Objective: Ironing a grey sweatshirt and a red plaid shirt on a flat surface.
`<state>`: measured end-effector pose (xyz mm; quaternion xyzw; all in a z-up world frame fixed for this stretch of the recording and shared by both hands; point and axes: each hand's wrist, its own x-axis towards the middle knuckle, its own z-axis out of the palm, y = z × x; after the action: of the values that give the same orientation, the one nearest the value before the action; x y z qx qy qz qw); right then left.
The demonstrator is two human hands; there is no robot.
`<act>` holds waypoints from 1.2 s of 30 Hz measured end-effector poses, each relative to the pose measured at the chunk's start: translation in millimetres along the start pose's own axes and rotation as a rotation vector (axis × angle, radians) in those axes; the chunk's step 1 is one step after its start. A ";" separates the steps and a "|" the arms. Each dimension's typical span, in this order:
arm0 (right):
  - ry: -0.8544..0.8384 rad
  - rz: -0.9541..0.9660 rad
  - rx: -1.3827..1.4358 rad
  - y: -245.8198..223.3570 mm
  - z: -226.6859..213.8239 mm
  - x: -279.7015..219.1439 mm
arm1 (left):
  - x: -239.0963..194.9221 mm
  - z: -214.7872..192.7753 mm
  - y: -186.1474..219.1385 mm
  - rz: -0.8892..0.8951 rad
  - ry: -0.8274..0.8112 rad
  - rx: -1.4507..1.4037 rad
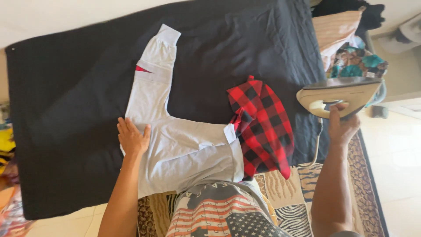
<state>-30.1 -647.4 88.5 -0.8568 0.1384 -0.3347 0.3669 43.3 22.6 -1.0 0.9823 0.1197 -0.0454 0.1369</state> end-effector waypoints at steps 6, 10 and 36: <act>-0.058 0.175 0.094 -9.7 -6.5 -8.6 | -6.0 -3.3 10.5 -0.017 0.014 0.003; -0.118 0.319 0.339 -17.1 -7.9 -6.0 | -6.0 1.0 5.6 0.034 0.082 0.007; -0.471 0.246 -0.330 -122.4 153.4 -18.3 | 150.7 53.6 -19.9 -0.177 -0.037 -0.417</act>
<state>58.9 -471.5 90.5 -0.9357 0.2046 -0.0531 0.2825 181.1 59.7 -75.9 0.9173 0.2099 -0.0495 0.3346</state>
